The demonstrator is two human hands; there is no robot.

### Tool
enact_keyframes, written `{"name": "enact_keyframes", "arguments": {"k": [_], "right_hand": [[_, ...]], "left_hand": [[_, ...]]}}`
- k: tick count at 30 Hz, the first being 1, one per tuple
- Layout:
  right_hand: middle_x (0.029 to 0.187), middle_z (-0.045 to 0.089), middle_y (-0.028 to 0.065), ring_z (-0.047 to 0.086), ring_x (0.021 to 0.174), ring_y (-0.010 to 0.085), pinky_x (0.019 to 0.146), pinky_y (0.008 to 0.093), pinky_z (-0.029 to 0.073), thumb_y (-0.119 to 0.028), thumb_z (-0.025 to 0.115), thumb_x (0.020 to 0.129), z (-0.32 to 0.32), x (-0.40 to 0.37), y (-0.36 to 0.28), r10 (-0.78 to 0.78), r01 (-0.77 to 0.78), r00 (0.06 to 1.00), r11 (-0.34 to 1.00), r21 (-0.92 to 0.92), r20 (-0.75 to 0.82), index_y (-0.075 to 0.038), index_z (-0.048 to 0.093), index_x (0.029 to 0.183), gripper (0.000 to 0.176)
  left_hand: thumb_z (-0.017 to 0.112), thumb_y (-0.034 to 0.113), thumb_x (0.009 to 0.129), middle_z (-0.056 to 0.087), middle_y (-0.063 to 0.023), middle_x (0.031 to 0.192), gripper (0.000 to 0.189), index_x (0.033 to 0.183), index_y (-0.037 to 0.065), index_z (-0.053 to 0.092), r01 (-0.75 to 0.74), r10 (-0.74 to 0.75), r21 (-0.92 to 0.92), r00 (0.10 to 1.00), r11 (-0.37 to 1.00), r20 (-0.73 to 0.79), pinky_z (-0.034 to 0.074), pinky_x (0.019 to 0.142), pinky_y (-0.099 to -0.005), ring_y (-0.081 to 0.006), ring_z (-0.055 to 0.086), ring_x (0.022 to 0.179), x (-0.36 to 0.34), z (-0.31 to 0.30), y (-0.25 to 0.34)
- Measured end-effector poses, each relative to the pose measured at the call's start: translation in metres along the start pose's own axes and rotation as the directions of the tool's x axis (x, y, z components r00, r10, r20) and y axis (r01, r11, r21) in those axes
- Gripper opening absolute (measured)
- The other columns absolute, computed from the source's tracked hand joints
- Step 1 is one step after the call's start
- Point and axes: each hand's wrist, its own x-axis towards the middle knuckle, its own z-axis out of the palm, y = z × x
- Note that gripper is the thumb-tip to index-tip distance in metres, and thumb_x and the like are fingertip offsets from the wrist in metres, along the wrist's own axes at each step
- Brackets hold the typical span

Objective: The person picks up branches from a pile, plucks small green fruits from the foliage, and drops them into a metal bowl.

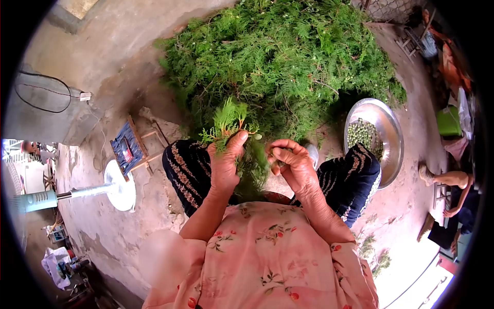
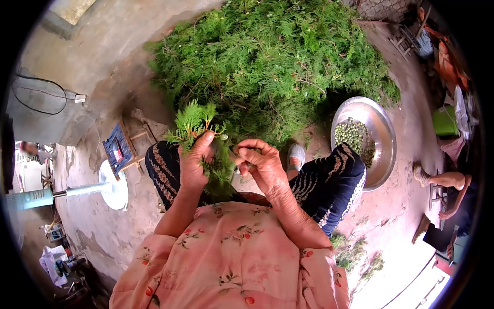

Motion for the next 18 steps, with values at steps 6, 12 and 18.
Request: {"name": "enact_keyframes", "arguments": {"k": [6, 12, 18], "right_hand": [[0.083, 0.061, 0.0091, 0.058, 0.063, 0.0135, 0.047, 0.0235, 0.046, -0.008, 0.062, 0.082, -0.002, 0.007, -0.003, 0.016, -0.024, 0.997, 0.993, 0.115, 0.072, 0.001, 0.058, 0.100, 0.021], [0.077, 0.061, 0.0048, 0.053, 0.057, 0.0100, 0.044, 0.0208, 0.042, -0.014, 0.068, 0.078, 0.005, 0.010, -0.002, 0.030, -0.030, 0.998, 1.000, -0.001, 0.053, 0.001, 0.059, 0.101, 0.028], [0.060, 0.054, -0.0002, 0.045, 0.048, 0.0045, 0.039, 0.0185, 0.031, -0.005, 0.063, 0.081, 0.007, 0.011, 0.011, -0.265, 0.231, 0.958, 0.940, -0.251, -0.111, 0.001, 0.062, 0.090, 0.011]], "left_hand": [[0.071, 0.014, 0.074, 0.055, 0.0042, 0.070, 0.014, 0.079, 0.005, 0.062, 0.128, -0.125, -0.103, 0.991, 0.986, 0.041, 0.035, 0.050, -0.0209, -0.0042, 0.046, 0.056, -0.001, -0.001, -0.005], [0.071, 0.014, 0.074, 0.053, 0.0061, 0.065, 0.013, 0.078, 0.004, 0.063, 0.096, -0.092, -0.034, 0.992, 0.995, 0.085, 0.032, 0.049, -0.0207, -0.0024, 0.042, 0.055, -0.008, 0.010, 0.003], [0.071, 0.014, 0.074, 0.052, 0.0070, 0.063, 0.014, 0.074, 0.002, 0.064, 0.057, -0.067, 0.116, 0.994, 0.992, 0.087, 0.032, 0.050, -0.0203, -0.0024, 0.041, 0.055, -0.016, 0.014, 0.001]]}}
